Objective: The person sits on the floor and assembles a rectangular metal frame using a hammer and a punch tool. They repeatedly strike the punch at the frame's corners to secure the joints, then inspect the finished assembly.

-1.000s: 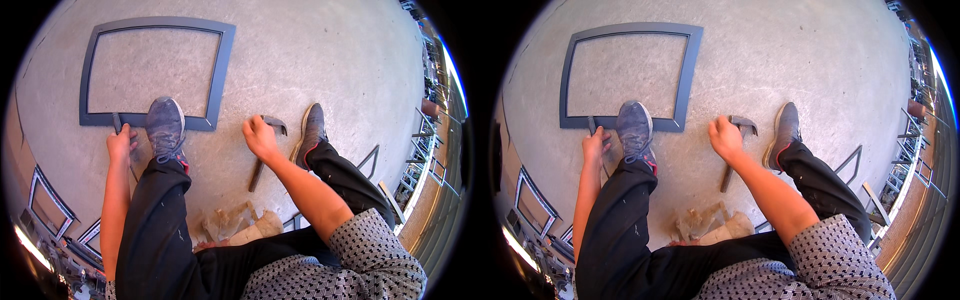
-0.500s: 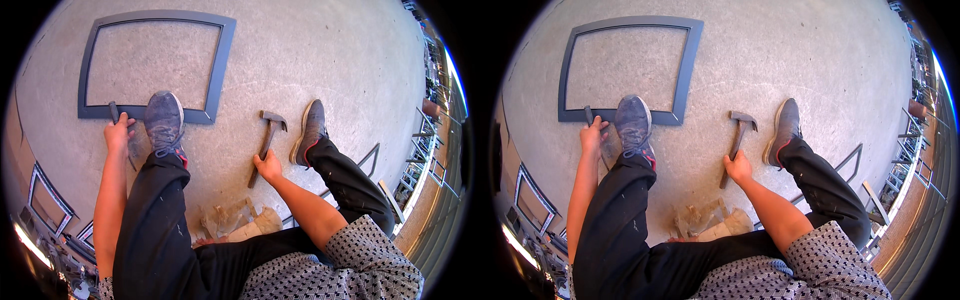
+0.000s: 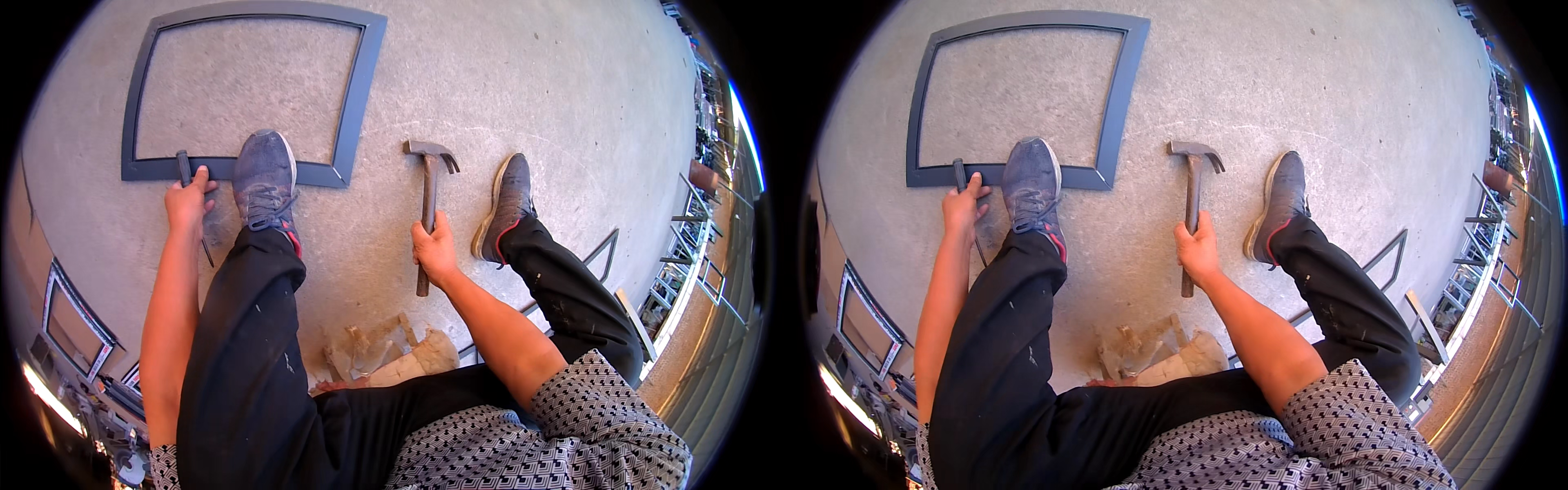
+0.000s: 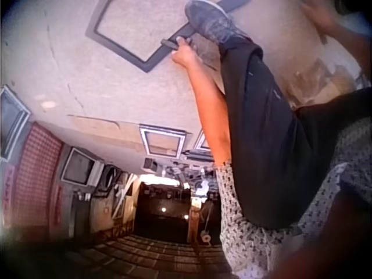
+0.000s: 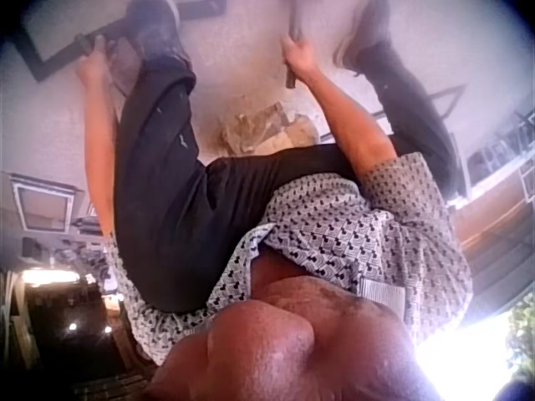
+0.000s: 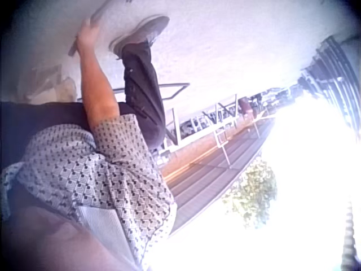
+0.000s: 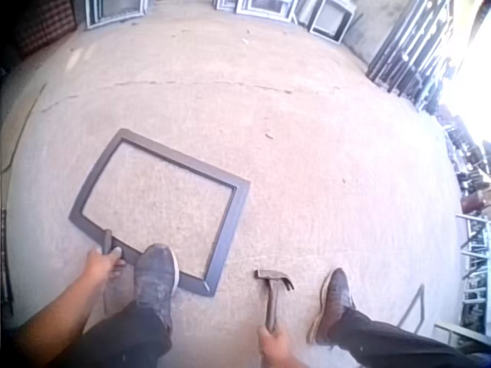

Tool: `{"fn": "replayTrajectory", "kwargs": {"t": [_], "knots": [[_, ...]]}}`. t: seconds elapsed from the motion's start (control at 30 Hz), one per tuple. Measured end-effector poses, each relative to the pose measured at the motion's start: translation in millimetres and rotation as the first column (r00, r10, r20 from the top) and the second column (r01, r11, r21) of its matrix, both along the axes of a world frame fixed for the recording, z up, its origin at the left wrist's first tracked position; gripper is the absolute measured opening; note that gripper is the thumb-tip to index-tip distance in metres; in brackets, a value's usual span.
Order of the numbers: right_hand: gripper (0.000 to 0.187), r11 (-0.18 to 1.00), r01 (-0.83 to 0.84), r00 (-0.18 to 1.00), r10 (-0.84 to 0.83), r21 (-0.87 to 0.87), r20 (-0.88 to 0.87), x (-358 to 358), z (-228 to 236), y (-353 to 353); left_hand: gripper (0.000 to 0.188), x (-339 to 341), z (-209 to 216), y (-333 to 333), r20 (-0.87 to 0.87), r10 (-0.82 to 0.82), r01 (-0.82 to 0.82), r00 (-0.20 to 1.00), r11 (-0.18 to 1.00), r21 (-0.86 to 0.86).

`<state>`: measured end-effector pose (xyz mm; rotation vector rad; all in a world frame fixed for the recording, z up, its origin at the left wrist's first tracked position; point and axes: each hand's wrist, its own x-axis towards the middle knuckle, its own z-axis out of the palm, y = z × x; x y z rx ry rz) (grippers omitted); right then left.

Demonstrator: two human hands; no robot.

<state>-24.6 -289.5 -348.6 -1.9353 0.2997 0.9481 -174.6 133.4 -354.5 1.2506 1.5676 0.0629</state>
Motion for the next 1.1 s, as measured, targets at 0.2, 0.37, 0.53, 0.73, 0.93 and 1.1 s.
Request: {"fn": "replayTrajectory", "kwargs": {"t": [0.2, 0.37, 0.53, 0.73, 0.93, 1.1], "knots": [[0.019, 0.944, -0.194, 0.95, 0.249, -0.267, 0.189, -27.8, -5.4, 31.7, 0.032, -0.2, -10.1, 2.2, -0.026, -0.03, 0.028, 0.999, 0.998, -0.058], [0.022, 0.951, -0.231, 0.962, 0.255, -0.205, 0.097, -47.2, -3.7, 39.2, 0.03, 3.1, -7.4, 0.4, -0.037, -0.034, 0.03, 0.999, 0.996, -0.089], [0.019, 0.966, -0.18, 0.974, 0.201, -0.187, 0.102, -64.4, -6.7, 45.9, 0.029, 3.0, -14.4, 0.2, -0.017, -0.028, 0.025, 0.999, 0.991, -0.134], [0.019, 0.971, -0.145, 0.983, 0.162, -0.19, 0.081, -69.8, -1.8, 52.3, 0.03, 5.8, -15.3, -3.6, -0.031, -0.046, 0.041, 0.998, 0.989, -0.141], [0.023, 0.966, -0.165, 0.983, 0.178, -0.197, 0.05, -66.4, 8.5, 58.8, 0.03, 6.2, -16.3, -3.4, -0.041, -0.044, 0.038, 0.998, 0.989, -0.143], [0.025, 0.972, -0.132, 0.99, 0.137, -0.192, 0.014, -78.5, -2.0, 58.4, 0.029, 10.9, -14.3, -8.9, -0.037, -0.041, 0.035, 0.998, 0.986, -0.161]]}}
